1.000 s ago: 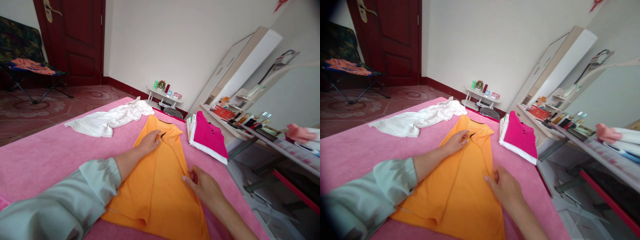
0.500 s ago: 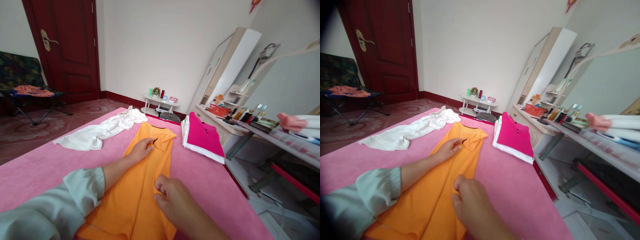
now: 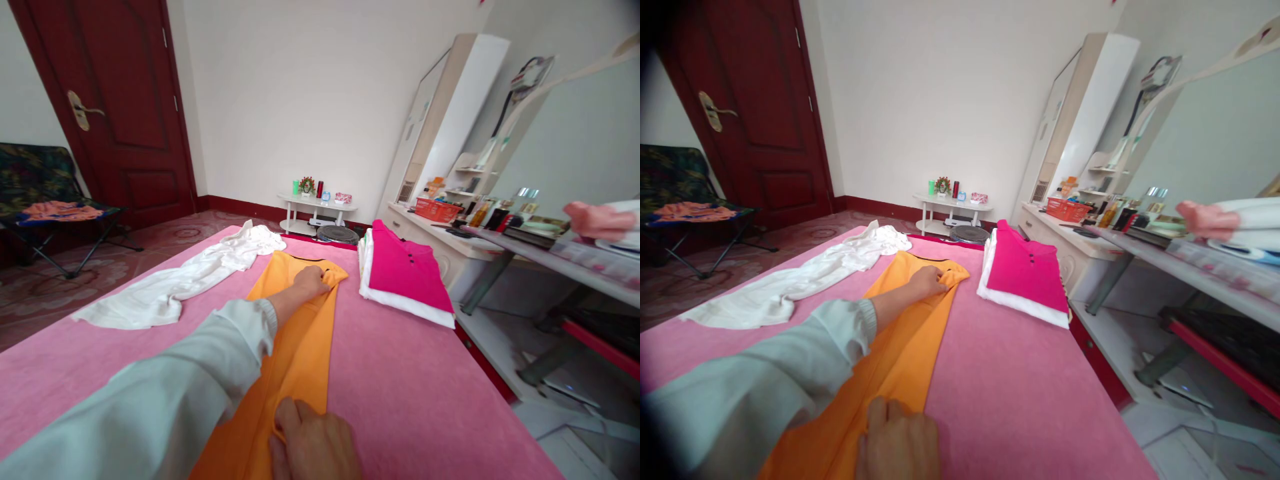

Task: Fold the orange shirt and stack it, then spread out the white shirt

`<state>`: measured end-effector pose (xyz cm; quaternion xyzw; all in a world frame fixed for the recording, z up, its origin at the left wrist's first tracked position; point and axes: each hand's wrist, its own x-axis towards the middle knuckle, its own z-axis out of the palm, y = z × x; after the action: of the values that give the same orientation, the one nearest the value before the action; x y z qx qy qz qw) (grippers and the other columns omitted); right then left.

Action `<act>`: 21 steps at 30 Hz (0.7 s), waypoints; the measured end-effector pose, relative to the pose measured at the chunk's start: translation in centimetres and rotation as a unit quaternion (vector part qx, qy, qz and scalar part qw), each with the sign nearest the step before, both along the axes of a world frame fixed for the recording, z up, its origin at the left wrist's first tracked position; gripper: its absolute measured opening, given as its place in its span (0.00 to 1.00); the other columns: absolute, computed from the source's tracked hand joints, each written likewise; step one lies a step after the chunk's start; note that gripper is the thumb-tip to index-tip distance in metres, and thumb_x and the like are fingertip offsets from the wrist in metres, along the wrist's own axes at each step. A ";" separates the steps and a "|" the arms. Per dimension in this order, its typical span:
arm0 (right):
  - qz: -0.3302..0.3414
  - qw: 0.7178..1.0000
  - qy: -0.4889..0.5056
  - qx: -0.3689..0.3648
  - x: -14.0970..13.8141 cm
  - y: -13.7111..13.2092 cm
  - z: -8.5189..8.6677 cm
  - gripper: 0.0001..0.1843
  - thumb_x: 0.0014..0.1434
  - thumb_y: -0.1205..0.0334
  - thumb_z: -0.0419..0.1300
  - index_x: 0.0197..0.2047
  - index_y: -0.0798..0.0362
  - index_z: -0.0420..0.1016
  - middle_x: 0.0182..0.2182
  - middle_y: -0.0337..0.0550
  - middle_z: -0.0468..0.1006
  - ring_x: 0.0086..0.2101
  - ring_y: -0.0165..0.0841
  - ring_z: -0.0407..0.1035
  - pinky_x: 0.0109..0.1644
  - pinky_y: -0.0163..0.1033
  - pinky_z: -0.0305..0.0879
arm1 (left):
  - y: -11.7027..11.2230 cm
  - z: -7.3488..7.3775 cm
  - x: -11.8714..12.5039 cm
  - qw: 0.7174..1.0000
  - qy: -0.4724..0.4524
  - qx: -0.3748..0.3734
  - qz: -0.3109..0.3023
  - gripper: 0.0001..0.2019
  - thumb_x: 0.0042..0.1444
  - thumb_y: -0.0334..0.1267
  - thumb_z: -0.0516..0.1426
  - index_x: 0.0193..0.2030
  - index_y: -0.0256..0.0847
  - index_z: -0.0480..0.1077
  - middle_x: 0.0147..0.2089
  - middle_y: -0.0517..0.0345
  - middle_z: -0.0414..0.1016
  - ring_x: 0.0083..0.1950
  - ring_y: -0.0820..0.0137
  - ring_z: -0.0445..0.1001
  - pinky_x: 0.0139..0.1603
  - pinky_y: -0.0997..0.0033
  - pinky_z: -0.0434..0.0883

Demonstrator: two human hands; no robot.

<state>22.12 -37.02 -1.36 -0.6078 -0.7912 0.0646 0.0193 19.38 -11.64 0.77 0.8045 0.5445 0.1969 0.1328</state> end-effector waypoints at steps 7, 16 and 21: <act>-0.008 0.999 0.016 0.037 -0.4 0.1 -1.5 0.11 0.45 0.69 0.58 0.34 0.51 0.71 0.27 0.47 0.78 0.24 0.43 0.75 0.20 0.36 0.59 | -3.5 0.2 2.6 0.987 0.049 0.069 -0.139 0.12 0.47 0.25 0.57 0.38 0.43 0.72 0.47 0.49 0.74 0.53 0.58 0.71 0.53 0.62 0.66; -0.007 0.997 0.074 0.013 0.3 0.2 -0.8 0.08 0.46 0.66 0.58 0.33 0.49 0.72 0.27 0.44 0.79 0.25 0.41 0.74 0.23 0.36 0.58 | 2.5 2.5 -0.6 0.975 -0.220 -0.026 0.033 0.20 0.49 0.30 0.59 0.51 0.40 0.66 0.39 0.56 0.76 0.39 0.67 0.76 0.40 0.70 0.72; 0.004 0.961 0.263 0.086 1.5 -0.6 0.7 0.06 0.55 0.62 0.55 0.36 0.46 0.71 0.26 0.38 0.77 0.26 0.34 0.72 0.27 0.33 0.60 | 4.5 4.4 -3.5 0.919 -0.373 -0.096 0.082 0.28 0.46 0.27 0.61 0.56 0.40 0.64 0.32 0.60 0.75 0.29 0.71 0.75 0.34 0.71 0.73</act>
<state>23.59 -37.66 -0.68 -0.5622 -0.7633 0.1537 0.2786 15.88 -7.12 5.20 0.6084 0.5358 0.4401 0.3861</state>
